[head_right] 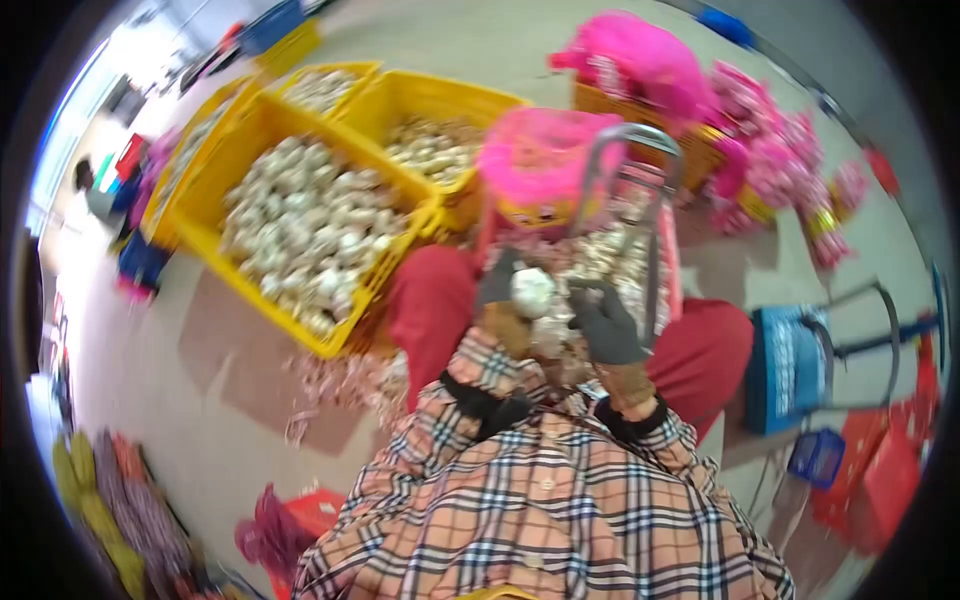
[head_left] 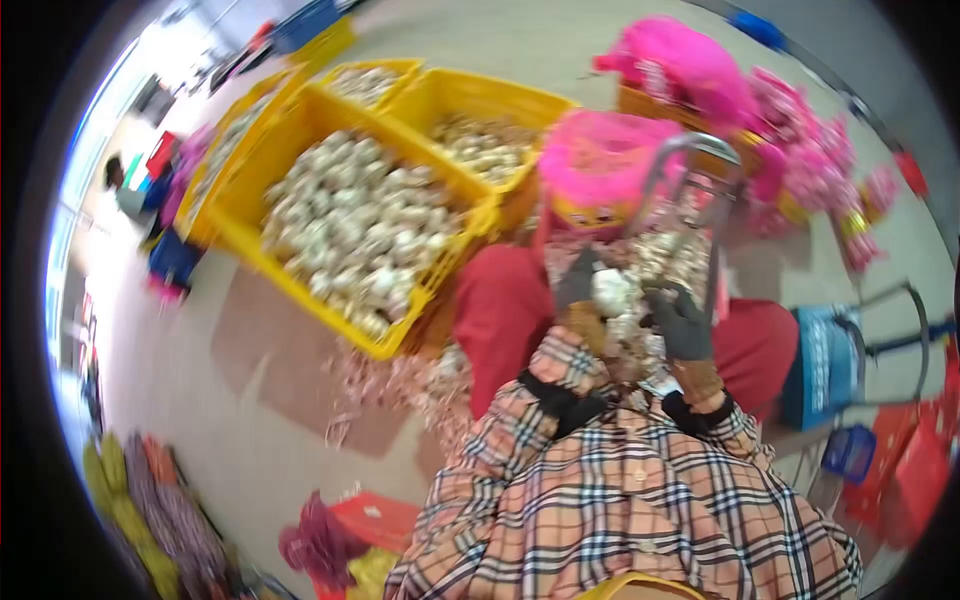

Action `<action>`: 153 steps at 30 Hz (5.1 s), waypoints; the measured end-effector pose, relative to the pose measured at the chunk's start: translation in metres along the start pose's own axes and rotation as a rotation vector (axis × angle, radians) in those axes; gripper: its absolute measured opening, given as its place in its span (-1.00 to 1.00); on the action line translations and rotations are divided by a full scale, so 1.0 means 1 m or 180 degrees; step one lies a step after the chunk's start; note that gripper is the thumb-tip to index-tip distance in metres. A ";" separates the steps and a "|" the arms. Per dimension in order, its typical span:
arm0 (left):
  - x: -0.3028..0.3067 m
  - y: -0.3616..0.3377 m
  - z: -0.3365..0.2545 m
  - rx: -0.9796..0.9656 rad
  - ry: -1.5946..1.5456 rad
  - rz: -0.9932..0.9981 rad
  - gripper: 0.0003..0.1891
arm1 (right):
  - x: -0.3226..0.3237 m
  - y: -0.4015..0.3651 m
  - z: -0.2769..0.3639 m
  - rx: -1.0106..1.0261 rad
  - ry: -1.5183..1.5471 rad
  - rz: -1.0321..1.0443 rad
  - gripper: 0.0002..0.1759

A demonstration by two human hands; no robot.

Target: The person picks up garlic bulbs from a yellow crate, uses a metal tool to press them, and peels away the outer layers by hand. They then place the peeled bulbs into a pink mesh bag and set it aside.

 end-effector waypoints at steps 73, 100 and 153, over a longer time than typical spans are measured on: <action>0.100 0.162 -0.352 0.0551 0.8092 -0.1677 -0.40 | 0.091 0.027 0.013 0.1257 -0.1650 -0.0837 -0.68; 0.125 0.156 -0.462 -0.1811 0.7170 -0.2105 -0.67 | 0.099 0.033 -0.022 0.0736 -0.1049 -0.1108 -0.61; -0.082 0.024 0.019 0.0863 0.1463 0.1096 -0.32 | 0.080 0.006 0.040 -0.1168 -0.0887 -0.0679 -0.47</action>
Point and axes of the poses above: each hand's wrist, its own y-axis towards the middle knuckle, its own x-axis out of the back of the hand, z = x × y, the point moved 4 cm from there along y, towards the middle knuckle, and after that the axes turned 6 degrees about y, right-handed, at the moved point
